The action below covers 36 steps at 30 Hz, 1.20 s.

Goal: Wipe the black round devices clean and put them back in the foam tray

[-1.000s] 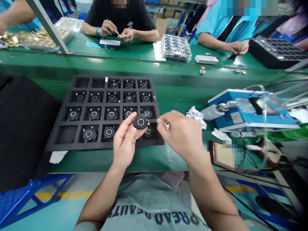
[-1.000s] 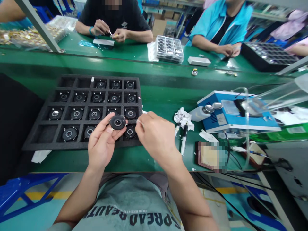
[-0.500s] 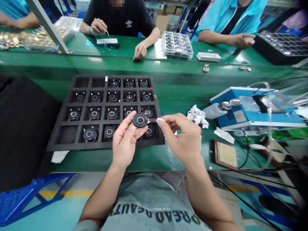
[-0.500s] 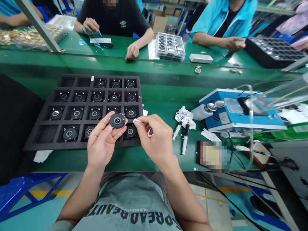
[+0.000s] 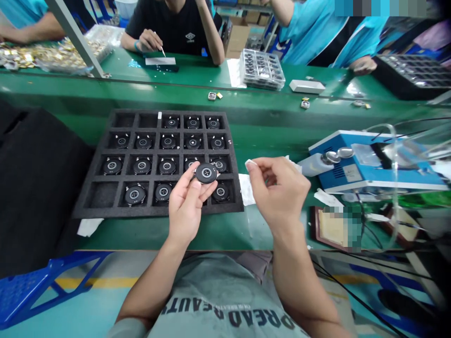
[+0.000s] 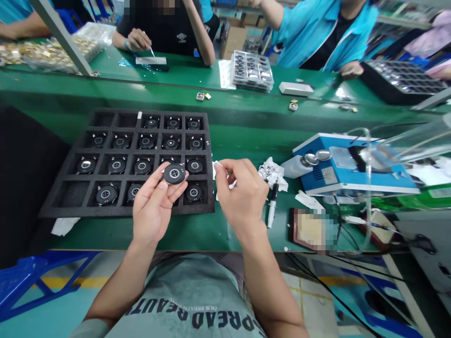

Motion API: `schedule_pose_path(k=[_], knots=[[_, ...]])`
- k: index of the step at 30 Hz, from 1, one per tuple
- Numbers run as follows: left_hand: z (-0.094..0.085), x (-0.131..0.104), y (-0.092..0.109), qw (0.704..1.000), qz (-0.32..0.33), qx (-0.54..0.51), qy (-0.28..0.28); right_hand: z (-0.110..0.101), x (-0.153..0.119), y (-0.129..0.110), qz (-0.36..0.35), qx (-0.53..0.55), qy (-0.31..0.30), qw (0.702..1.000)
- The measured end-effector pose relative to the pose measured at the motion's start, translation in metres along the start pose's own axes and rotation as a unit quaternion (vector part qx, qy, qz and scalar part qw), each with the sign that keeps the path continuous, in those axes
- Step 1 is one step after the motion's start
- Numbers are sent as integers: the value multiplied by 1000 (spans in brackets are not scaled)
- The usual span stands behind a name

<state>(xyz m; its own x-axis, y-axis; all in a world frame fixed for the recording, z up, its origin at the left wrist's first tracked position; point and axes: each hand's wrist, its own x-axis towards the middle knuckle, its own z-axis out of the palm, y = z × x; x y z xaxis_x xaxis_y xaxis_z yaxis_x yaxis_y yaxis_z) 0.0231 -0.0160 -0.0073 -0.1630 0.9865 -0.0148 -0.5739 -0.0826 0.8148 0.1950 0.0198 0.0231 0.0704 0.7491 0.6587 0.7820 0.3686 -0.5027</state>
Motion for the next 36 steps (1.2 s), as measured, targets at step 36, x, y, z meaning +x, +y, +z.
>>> schedule_pose_path(k=[36], knots=[[-3, 2, 4, 999, -30, 17, -32, 14, -12, -22, 0, 223, -95, 970]])
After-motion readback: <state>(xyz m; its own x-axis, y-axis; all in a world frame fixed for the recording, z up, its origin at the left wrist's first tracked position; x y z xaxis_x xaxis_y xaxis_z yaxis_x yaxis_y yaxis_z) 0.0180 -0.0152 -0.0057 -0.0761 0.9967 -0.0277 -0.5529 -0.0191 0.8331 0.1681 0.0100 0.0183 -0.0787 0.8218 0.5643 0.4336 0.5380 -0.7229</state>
